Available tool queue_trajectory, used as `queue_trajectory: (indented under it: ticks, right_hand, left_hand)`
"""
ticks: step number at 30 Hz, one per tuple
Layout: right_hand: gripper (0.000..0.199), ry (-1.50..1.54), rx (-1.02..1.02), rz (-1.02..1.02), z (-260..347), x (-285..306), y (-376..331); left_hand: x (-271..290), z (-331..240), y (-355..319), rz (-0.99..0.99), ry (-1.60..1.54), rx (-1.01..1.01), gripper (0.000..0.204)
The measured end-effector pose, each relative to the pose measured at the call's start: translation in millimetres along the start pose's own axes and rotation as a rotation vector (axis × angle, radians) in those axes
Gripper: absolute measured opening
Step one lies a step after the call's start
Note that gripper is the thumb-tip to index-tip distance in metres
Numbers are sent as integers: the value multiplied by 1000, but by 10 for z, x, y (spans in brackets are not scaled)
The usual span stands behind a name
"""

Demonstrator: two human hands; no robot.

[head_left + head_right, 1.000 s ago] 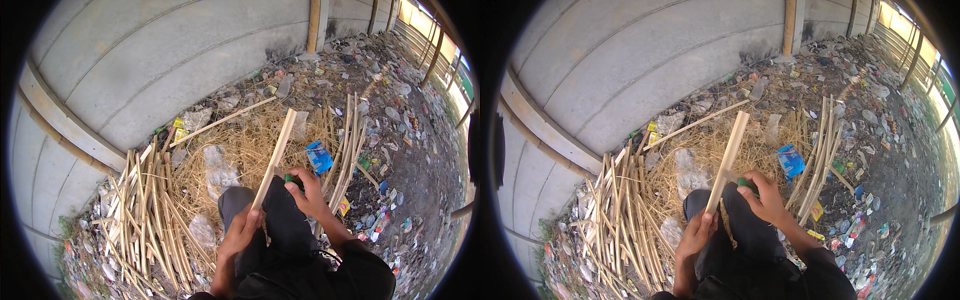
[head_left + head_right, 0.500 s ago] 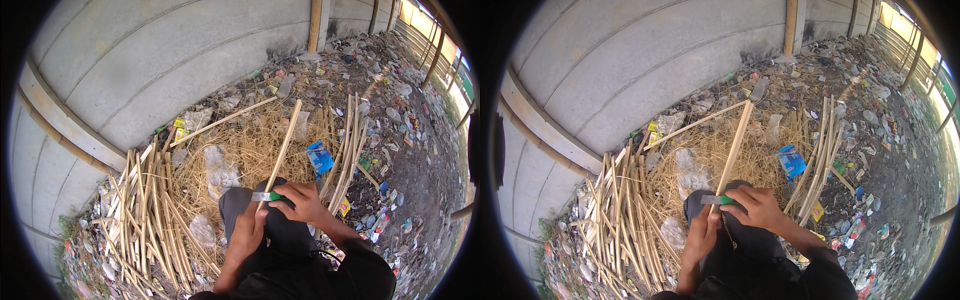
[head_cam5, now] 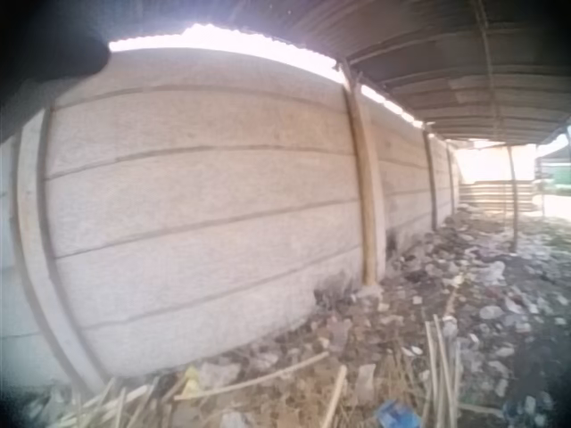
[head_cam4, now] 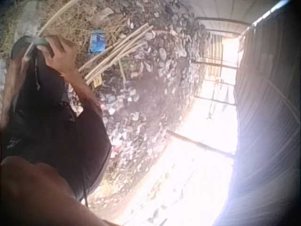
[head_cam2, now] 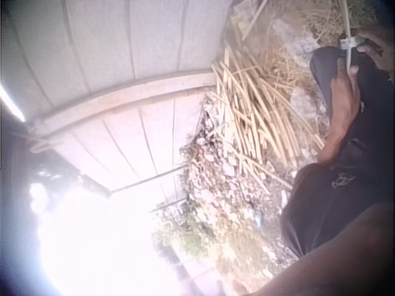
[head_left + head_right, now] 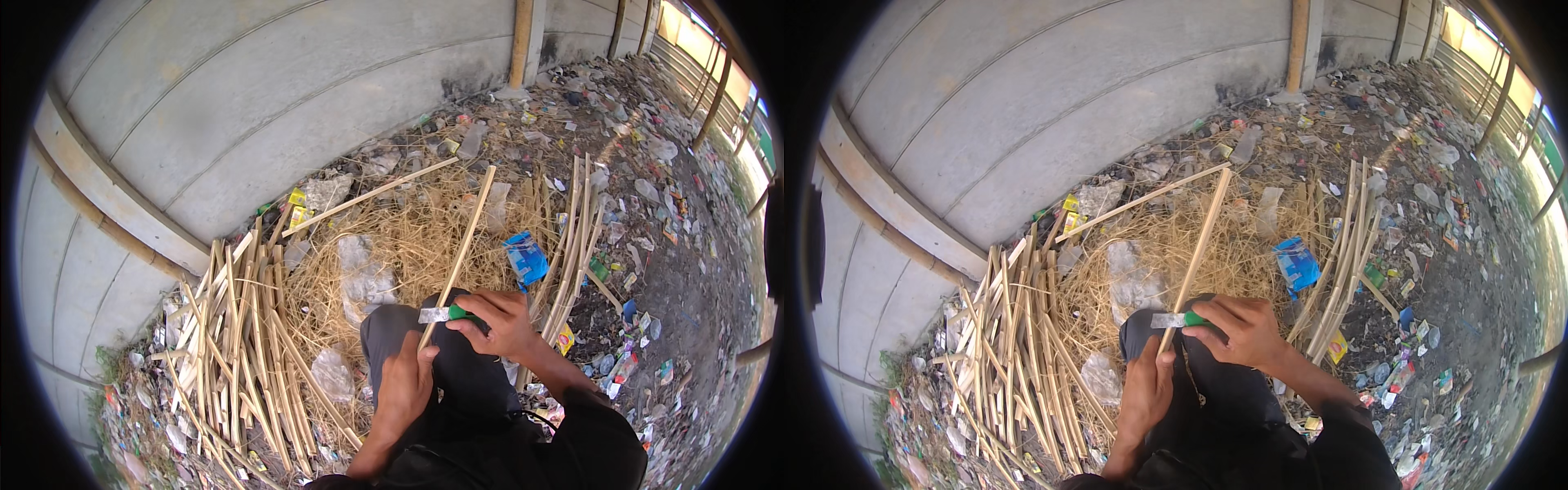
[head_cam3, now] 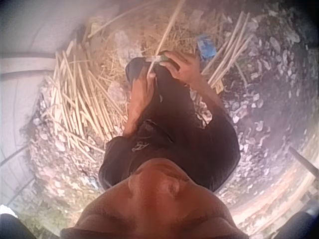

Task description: The person sits on the ground and uses a green-handled knife to shave the surface of a long, thin bamboo strip. They hold the strip with their left hand and scrape the blade along its length with their right hand, removing thin layers of wood. The person repeatedly flips the strip to work on different sides.

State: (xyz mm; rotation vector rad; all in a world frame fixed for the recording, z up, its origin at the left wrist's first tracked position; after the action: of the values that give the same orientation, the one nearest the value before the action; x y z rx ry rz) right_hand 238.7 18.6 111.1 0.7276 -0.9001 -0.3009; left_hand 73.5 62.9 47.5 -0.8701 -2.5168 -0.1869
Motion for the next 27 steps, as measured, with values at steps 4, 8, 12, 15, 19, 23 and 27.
queue_trajectory:
  ticks: [4, 8, 12, 15, 19, 23, 27]
  right_hand:
    - [30, -105, -152, -112, -519, 356, 76]
    - [28, -161, -361, -324, -992, 895, 81]
    - [28, -83, -316, -277, -926, 848, 56]
    - [27, 21, -174, -120, -533, 385, 29]
    - [29, 90, -66, 53, -122, -91, -85]
    - [31, 90, -49, 87, -2, -284, -141]
    - [31, 62, -54, 115, 17, -304, -114]
  left_hand:
    - [-23, 96, -160, 44, 50, 54, 36]
    - [-123, 164, -326, 124, 74, 85, 37]
    - [-72, 229, -307, 108, 9, 54, 37]
    - [6, 212, -197, 80, 70, 62, 37]
    - [32, 111, -42, 48, 8, 44, 38]
    - [-4, 59, 10, 19, -3, 5, 39]
    - [26, 14, 46, -24, 9, 25, 40]
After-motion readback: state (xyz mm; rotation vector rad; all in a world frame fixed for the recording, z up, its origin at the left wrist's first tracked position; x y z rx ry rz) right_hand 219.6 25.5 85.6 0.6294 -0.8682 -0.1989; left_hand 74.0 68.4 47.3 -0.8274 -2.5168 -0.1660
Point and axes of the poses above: each hand's wrist, its own y-axis towards the middle knuckle, its own x-axis out of the back of the hand, z = x × y, the point moved 10 cm from there along y, towards the middle knuckle, and after that the axes turned 6 degrees about z, right-handed, at the moved point
